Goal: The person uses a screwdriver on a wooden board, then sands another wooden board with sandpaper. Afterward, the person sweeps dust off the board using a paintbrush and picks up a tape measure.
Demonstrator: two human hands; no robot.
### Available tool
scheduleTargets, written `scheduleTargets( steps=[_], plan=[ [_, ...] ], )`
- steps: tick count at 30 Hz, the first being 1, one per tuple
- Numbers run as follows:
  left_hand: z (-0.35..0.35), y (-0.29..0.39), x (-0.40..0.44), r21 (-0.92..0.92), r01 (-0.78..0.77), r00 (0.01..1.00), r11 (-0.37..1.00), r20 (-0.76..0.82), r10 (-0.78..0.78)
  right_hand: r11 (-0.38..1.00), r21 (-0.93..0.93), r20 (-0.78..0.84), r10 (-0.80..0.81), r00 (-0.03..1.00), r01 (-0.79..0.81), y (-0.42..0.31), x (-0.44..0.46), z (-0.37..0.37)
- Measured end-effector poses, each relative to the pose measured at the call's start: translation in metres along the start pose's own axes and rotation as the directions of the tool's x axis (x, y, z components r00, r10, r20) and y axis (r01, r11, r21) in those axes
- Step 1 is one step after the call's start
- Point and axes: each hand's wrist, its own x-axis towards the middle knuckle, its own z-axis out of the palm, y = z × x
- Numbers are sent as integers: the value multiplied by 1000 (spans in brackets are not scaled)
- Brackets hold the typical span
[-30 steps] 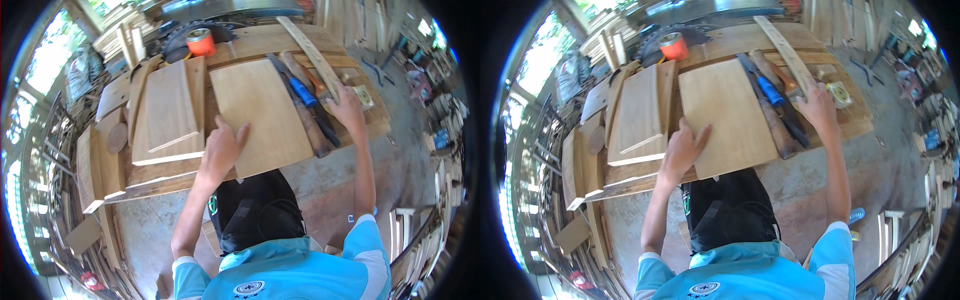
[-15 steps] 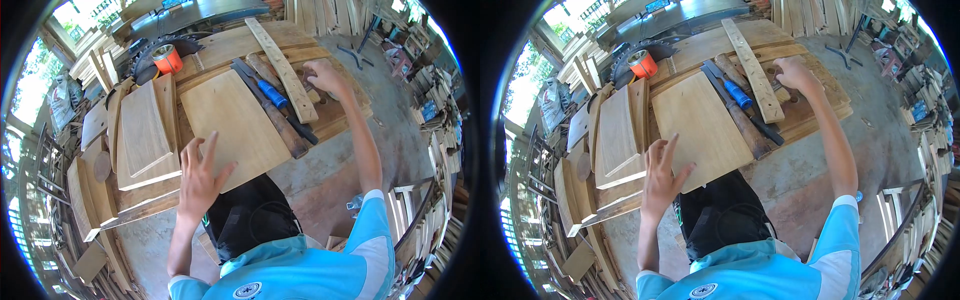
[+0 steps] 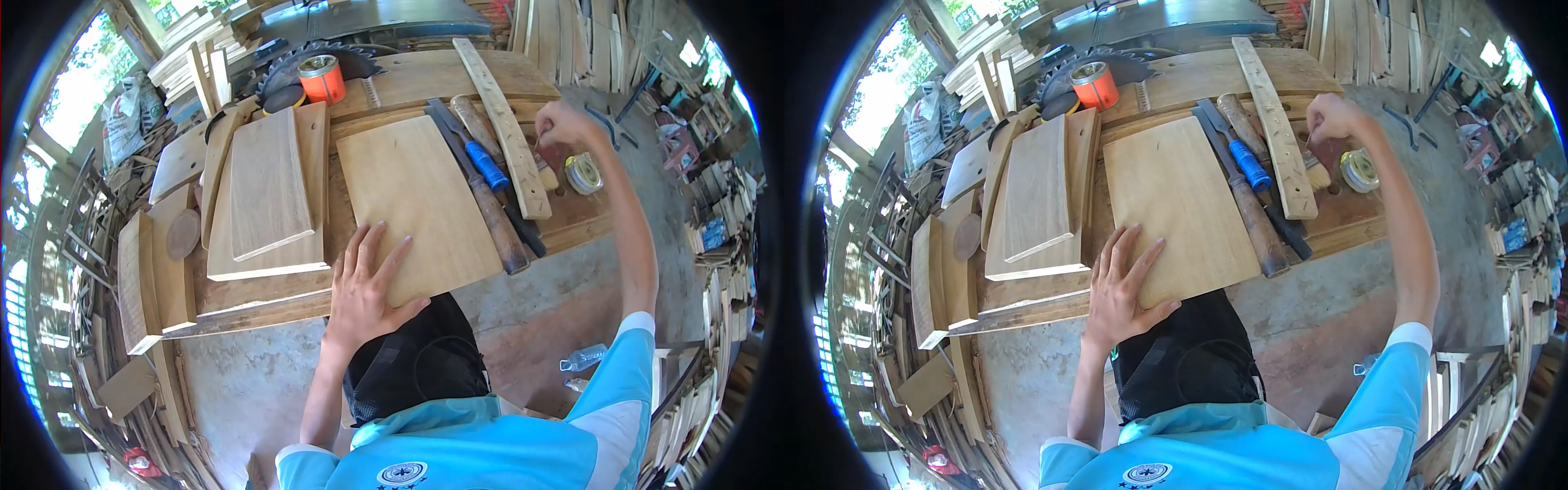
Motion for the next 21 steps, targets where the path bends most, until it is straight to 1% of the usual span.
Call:
scheduleTargets(
  steps=[1, 2, 4, 5, 7, 8, 10, 11, 13, 14, 16, 17, 19, 20, 21],
  plan=[
    [1, 1, -1, -6, 3, 1000, 1000, 4, -3, 1000, 19, -41, -4, 999, 5, 3, 1, -1],
    [1, 2, -1, -7, 5, 1000, 1000, 7, -5, 1000, 22, -39, -4, 999, 5, 7, -2, 1],
    [1, 1, 0, -9, 4, 1000, 1000, 2, -4, 986, 162, -235, 82, 969, -44, 9, -10, 4],
    [0, -1, 0, -8, 0, 1000, 1000, 1, 0, 986, 162, -238, 84, 968, -46, 10, -13, 6],
    [2, -1, 0, 4, -26, 1000, 1000, -14, 26, 980, 195, -157, 64, 985, -33, 17, -21, 13],
    [2, 0, 0, -11, -34, 999, 999, -6, 34, 980, 194, -149, 81, 985, -51, 22, -24, 22],
    [0, 1, 1, -14, -9, 1000, 1000, 9, 10, 991, -62, -284, -131, 950, 118, 27, -26, 38],
    [1, 1, 2, -20, -20, 1000, 1000, 15, 20, 993, -59, -283, -117, 952, 105, 27, -25, 43],
    [2, 1, 1, 4, -10, 1000, 1000, 13, 10, 985, -170, -219, -12, 976, -26, 12, -20, 45],
    [2, 1, 2, 2, -16, 1000, 1000, 14, 16, 985, -169, -221, -7, 975, -31, 14, -16, 42],
    [1, 1, 1, -7, -10, 1000, 1000, 4, 10, 991, -115, -119, 51, 992, -65, 14, -3, 31],
    [1, 1, 1, -1, -4, 1000, 1000, -3, 4, 991, -119, -123, 41, 992, -56, 15, -3, 26],
    [1, 1, 0, 20, -29, 1000, 999, -3, 29, 996, 86, -92, 25, 995, -17, 4, -9, 4],
    [2, 0, -1, 29, -6, 1000, 1000, -16, 7, 988, 114, -180, -82, 980, 104, 11, -7, -1],
    [5, 1, -3, -52, 32, 996, 998, -83, -36, 965, 137, -262, -184, 947, 225, 16, -5, -5]
  ],
)
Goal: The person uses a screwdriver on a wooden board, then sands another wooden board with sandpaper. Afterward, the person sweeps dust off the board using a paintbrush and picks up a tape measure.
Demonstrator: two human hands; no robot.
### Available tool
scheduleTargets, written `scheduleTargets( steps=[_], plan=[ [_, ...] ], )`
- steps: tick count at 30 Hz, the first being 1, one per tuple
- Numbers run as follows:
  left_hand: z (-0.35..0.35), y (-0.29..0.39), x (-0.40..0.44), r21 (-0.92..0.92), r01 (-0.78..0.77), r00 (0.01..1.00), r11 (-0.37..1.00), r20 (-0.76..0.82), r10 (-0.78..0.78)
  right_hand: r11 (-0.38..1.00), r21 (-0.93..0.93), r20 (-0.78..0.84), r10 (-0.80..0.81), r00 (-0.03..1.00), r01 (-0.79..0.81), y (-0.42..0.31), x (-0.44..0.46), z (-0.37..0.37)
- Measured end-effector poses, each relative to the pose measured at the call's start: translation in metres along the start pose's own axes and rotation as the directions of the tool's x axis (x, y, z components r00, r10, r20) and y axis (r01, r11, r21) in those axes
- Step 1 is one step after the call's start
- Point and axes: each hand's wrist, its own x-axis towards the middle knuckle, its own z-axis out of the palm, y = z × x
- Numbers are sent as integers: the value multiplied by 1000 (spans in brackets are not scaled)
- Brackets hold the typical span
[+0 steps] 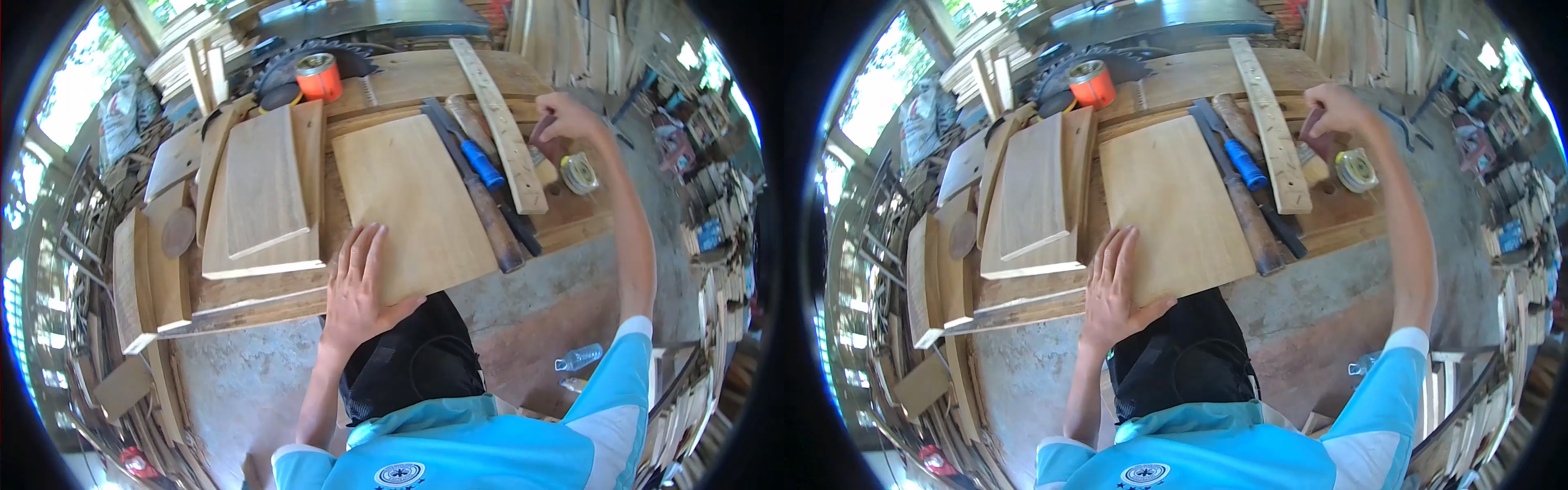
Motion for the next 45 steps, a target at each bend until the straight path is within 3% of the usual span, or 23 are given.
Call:
scheduleTargets(
  steps=[2, 4, 8, 9, 10, 12, 13, 15, 20, 22, 26, 29, 31, 32, 33, 34, 37, 39, 41, 42, 44, 45],
  plan=[
    [5, 2, -9, -77, 55, 997, 996, -56, -59, 997, 9, -29, -70, 997, 71, -24, -4, -26],
    [10, 5, -21, 165, 114, 993, 980, -61, -105, 993, -104, -227, -75, 971, 52, -63, -20, -44],
    [17, 5, -25, 146, 131, 985, 981, -130, -112, 921, -171, -472, -389, 791, 351, -176, -55, -1],
    [19, 4, -26, 141, 132, 985, 981, -129, -114, 987, 85, -253, -108, 961, 133, -205, -71, 21],
    [21, 3, -27, 132, 124, 983, 983, -154, -104, 970, 37, -200, -228, 953, 240, -219, -78, 45],
    [22, 0, -27, 132, 125, 976, 983, -194, -98, 941, -83, -34, -331, 943, 327, -234, -87, 93],
    [22, -1, -27, 132, 108, 977, 985, -196, -80, 938, -82, -40, -340, 939, 337, -240, -84, 98],
    [21, -3, -28, 161, 69, 977, 985, -211, -34, 971, 58, 37, -236, 971, 233, -248, -79, 105],
    [34, -11, -29, 193, -4, 961, 981, -271, 57, 957, -33, 120, -283, 952, 289, -206, 6, 130],
    [36, -12, -32, 224, 6, 956, 975, -286, 60, 985, 1, 197, -169, 966, 172, -199, 44, 127],
    [33, -11, -33, 270, 56, 979, 961, -206, 1, 986, -102, 173, -116, 978, 135, -208, 57, 138],
    [40, -17, -35, 319, 39, 958, 947, -280, 55, 943, -163, 131, -272, 953, 291, -231, 25, 147],
    [45, -21, -35, 353, 43, 944, 935, -322, 78, 864, 174, 5, -481, 877, 472, -225, 19, 145],
    [48, -20, -36, 382, 30, 935, 924, -338, 109, 868, 170, 13, -476, 879, 468, -216, 33, 143],
    [48, -19, -34, 385, 37, 923, 922, -367, 117, 878, -146, 35, -457, 889, 457, -201, 61, 141],
    [48, -18, -34, 379, 19, 925, 925, -357, 127, 798, -447, 49, -429, 902, 404, -188, 82, 141],
    [45, -19, -34, 369, 22, 929, 929, -350, 117, 719, -575, -70, -519, 852, 391, -182, 113, 150],
    [41, -17, -36, 371, 30, 935, 928, -338, 105, 644, -506, 52, -641, 766, 573, -199, 87, 154],
    [38, -18, -35, 376, 16, 945, 926, -307, 109, 767, -16, -73, -641, 764, 642, -221, 56, 146],
    [38, -20, -33, 395, 56, 939, 917, -333, 86, 735, -16, -66, -677, 733, 677, -212, 66, 143],
    [40, -19, -34, 380, 16, 934, 925, -337, 123, 861, -144, -59, -500, 864, 489, -188, 84, 147],
    [41, -20, -34, 372, 17, 929, 928, -350, 124, 860, -137, -56, -502, 863, 492, -184, 95, 151]
  ],
)
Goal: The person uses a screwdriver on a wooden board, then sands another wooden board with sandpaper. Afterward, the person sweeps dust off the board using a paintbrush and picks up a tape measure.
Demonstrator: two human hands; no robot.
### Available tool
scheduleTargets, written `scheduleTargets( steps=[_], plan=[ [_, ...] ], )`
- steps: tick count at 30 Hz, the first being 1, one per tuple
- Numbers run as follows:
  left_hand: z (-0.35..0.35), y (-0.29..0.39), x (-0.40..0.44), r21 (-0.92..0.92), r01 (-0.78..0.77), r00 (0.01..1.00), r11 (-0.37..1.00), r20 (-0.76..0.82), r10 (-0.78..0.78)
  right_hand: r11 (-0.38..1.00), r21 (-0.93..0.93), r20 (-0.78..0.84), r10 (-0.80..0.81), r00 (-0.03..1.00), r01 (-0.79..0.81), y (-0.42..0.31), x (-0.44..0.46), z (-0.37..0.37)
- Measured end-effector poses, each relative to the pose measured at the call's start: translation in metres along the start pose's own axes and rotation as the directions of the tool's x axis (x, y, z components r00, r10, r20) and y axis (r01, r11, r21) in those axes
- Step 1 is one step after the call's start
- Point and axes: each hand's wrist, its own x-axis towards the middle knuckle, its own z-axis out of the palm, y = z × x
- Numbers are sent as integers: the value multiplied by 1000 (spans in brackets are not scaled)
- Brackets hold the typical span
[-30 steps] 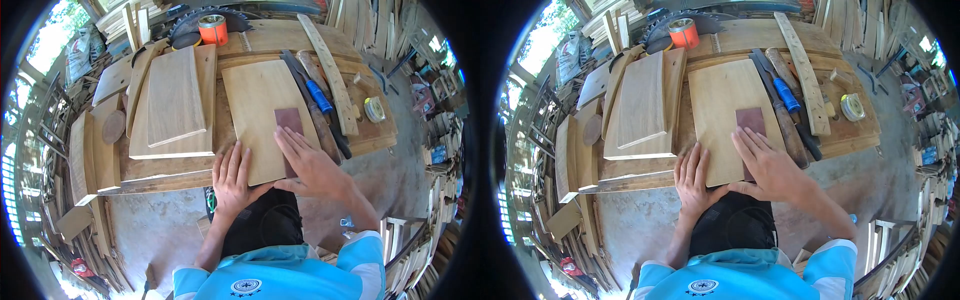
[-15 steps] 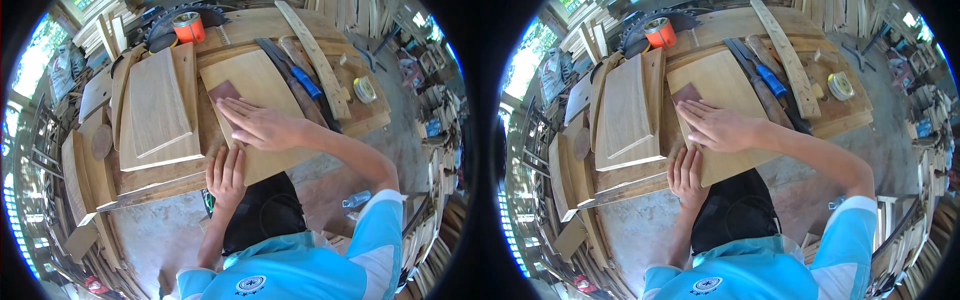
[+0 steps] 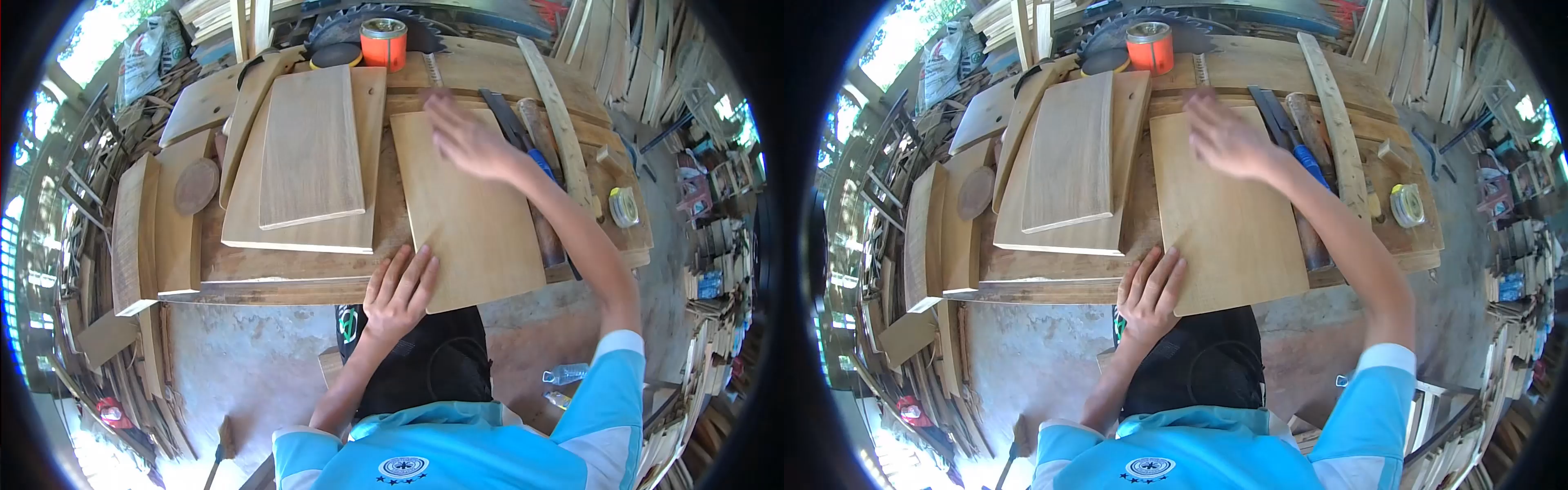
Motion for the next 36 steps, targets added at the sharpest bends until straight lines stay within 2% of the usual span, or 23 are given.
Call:
scheduleTargets(
  steps=[2, 3, 5, 6, 8, 10, 11, 13, 15, 17, 18, 20, 24, 26, 27, 29, 31, 33, 36],
  plan=[
    [2, 0, -2, -1, -22, 1000, 1000, -11, 22, 954, -206, 47, 233, 971, -219, 13, 15, 5],
    [1, -2, -3, 3, -45, 999, 999, -22, 45, 959, -199, 45, 216, 975, -204, 1, 13, 4],
    [-1, -6, -3, 25, -48, 999, 999, -3, 48, 996, -31, 67, -77, 995, 79, -45, -3, -6],
    [1, -5, -4, 13, -61, 998, 998, -21, 62, 985, 88, 38, -150, 988, 146, -58, -7, -13],
    [0, -5, -2, -31, -52, 998, 998, -35, 51, 990, 84, 55, -122, 991, 117, -35, -5, -10],
    [-1, -4, 0, -51, -17, 1000, 999, 7, 17, 981, -193, -12, -36, 999, 33, 3, 9, 1],
    [-1, -3, -1, -55, -8, 1000, 998, 11, 9, 984, -174, -12, -49, 999, 47, 8, 13, 5],
    [-2, -4, -2, -62, -21, 1000, 998, 5, 22, 972, -88, -58, 215, 975, -219, -3, 25, 10],
    [-3, -3, -7, -31, -25, 1000, 999, 10, 25, 996, -2, -42, 89, 995, -89, -46, 6, -1],
    [1, -5, -6, -48, -40, 998, 998, -44, 38, 999, 23, 92, -34, 995, 32, -95, -18, -24],
    [1, -6, -6, -28, -76, 994, 997, -77, 74, 998, 21, 87, -56, 995, 54, -101, -23, -28],
    [1, -6, -5, -26, -60, 994, 998, -90, 57, 992, 127, 147, 1, 989, -20, -102, -30, -32],
    [0, -4, -3, -40, -37, 998, 999, -43, 35, 998, 56, 123, 5, 992, -12, -84, -9, -19],
    [-1, -4, -5, -46, -34, 999, 998, -3, 34, 997, 59, -22, 57, 998, -55, -58, 9, 2],
    [-3, -5, -7, -48, -35, 999, 998, 2, 35, 995, 32, -44, 96, 994, -95, -47, 20, 11],
    [-7, -12, -8, -138, -230, 965, 963, -161, 208, 992, -4, -77, 129, 989, -129, -31, 37, 21],
    [-8, -13, -10, -183, -235, 962, 955, -182, 202, 976, -14, -52, 216, 975, -217, -25, 49, 21],
    [-5, -12, -18, -140, -206, 975, 969, -109, 192, 974, -12, -41, 224, 974, -225, -27, 48, 20],
    [0, -14, -22, -127, -216, 969, 968, -146, 197, 985, -14, -36, 173, 984, -173, -54, 28, 16]
  ],
)
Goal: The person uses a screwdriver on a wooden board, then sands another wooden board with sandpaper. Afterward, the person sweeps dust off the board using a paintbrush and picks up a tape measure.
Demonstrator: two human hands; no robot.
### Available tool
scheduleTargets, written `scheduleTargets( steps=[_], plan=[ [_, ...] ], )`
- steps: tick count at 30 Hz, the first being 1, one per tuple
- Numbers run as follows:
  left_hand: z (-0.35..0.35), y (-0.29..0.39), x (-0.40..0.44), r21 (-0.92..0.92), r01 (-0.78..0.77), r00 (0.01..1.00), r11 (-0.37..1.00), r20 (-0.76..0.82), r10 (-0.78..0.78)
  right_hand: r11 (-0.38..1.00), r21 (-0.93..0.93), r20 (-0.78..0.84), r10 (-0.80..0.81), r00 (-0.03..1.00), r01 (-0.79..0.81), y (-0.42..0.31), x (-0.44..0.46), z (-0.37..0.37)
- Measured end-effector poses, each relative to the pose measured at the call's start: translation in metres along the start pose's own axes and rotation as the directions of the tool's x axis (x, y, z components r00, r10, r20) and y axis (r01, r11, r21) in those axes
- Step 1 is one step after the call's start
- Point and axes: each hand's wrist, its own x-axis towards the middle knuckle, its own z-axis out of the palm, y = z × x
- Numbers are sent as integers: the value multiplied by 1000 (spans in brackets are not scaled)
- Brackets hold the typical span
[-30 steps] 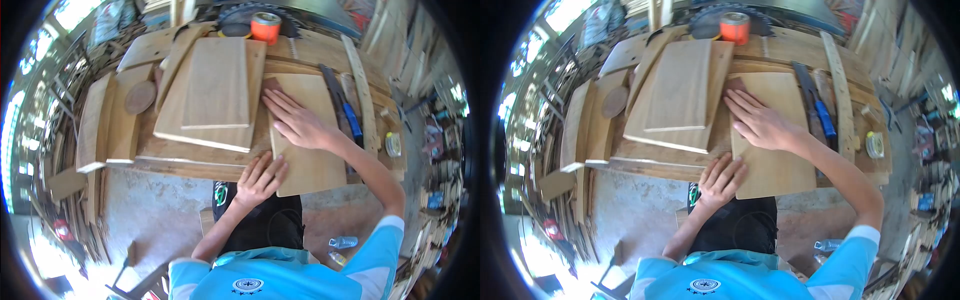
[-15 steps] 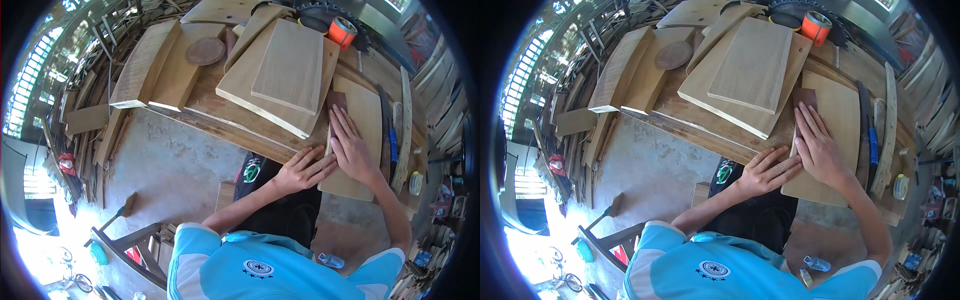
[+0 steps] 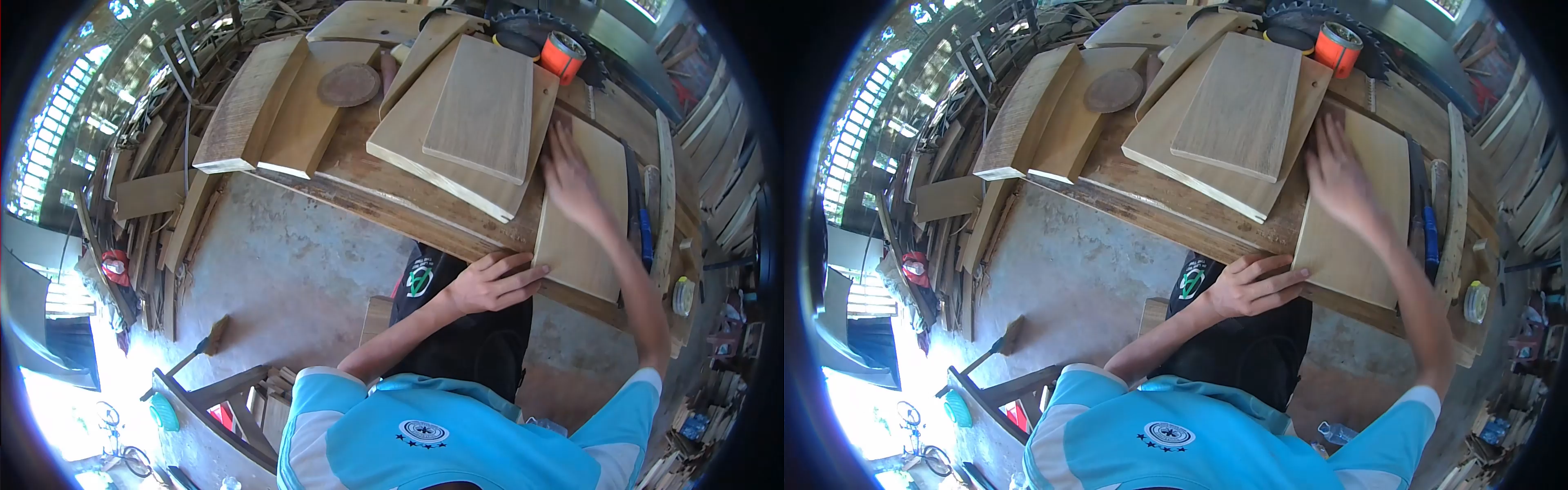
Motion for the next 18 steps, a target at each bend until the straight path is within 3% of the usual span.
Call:
scheduleTargets(
  steps=[3, 7, 9, 14, 16, 18],
  plan=[
    [2, 3, 2, 3, 32, 999, 999, 2, -32, 999, -3, 21, -40, 999, 40, -38, -35, -20],
    [5, 16, 13, 195, 159, 982, 968, 74, -176, 999, 17, 66, -44, 997, 43, -44, -46, -24],
    [4, 14, 12, 188, 154, 983, 970, 73, -170, 999, 2, 81, -40, 996, 40, -45, -43, -25],
    [5, 10, 11, 153, 135, 989, 979, 44, -143, 997, -28, -20, 69, 997, -70, 40, 29, 18],
    [6, 8, 10, 161, 107, 993, 981, 27, -113, 986, -136, 64, 107, 992, -97, 72, 61, 28],
    [7, 7, 8, 142, 115, 993, 983, 23, -119, 986, -96, 73, 143, 987, -136, 73, 70, 27]
  ],
)
